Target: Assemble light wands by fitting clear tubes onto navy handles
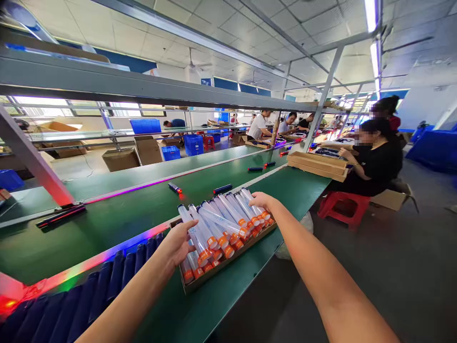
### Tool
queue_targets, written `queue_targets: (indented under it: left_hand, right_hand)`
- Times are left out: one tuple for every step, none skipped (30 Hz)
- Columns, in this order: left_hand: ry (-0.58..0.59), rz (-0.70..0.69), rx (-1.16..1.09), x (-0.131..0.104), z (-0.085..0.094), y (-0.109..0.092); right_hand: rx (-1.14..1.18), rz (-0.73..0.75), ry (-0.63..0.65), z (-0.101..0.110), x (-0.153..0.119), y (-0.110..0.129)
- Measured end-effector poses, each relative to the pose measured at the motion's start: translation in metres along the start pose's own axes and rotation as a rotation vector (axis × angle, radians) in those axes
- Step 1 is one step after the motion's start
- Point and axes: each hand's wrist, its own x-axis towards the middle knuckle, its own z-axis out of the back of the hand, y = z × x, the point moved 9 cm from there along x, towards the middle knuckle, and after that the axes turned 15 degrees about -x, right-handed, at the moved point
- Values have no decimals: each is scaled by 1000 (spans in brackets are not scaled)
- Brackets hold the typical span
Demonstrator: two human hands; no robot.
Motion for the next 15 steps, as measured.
queue_targets:
  left_hand:
    - [-11, -24, 5, -3, 4, -2]
    - [-23, -45, 8, -6, 8, -4]
    - [-38, -62, 11, -8, 12, -5]
    - [-53, -74, 12, -10, 16, -6]
    - [-66, -83, 12, -12, 21, -6]
    - [-75, -88, 12, -13, 26, -5]
    - [-81, -88, 12, -14, 31, -4]
    - [-83, -87, 12, -16, 36, -3]
    - [-82, -85, 10, -17, 41, -3]
    - [-82, -86, 8, -18, 46, -2]
    - [-84, -91, 6, -21, 52, -2]
    - [-87, -99, 3, -23, 58, -1]
    - [-88, -110, 2, -25, 63, -1]
    - [-87, -124, 5, -28, 68, -1]
    - [-82, -139, 13, -30, 72, -1]
  right_hand:
    - [-66, -12, -41, 4, 2, -5]
    - [-131, -19, -81, 7, 3, -10]
    - [-194, -21, -117, 11, 5, -13]
    - [-253, -18, -150, 13, 6, -15]
    - [-307, -13, -177, 16, 6, -16]
    - [-355, -6, -200, 18, 7, -17]
    - [-397, 3, -220, 20, 6, -18]
    - [-434, 14, -236, 21, 6, -18]
    - [-467, 27, -250, 22, 5, -18]
    - [-497, 42, -263, 22, 4, -17]
    - [-523, 58, -274, 22, 4, -17]
    - [-546, 70, -283, 21, 3, -17]
    - [-567, 77, -291, 19, 3, -17]
    - [-584, 78, -298, 18, 3, -18]
    - [-599, 73, -307, 17, 3, -20]
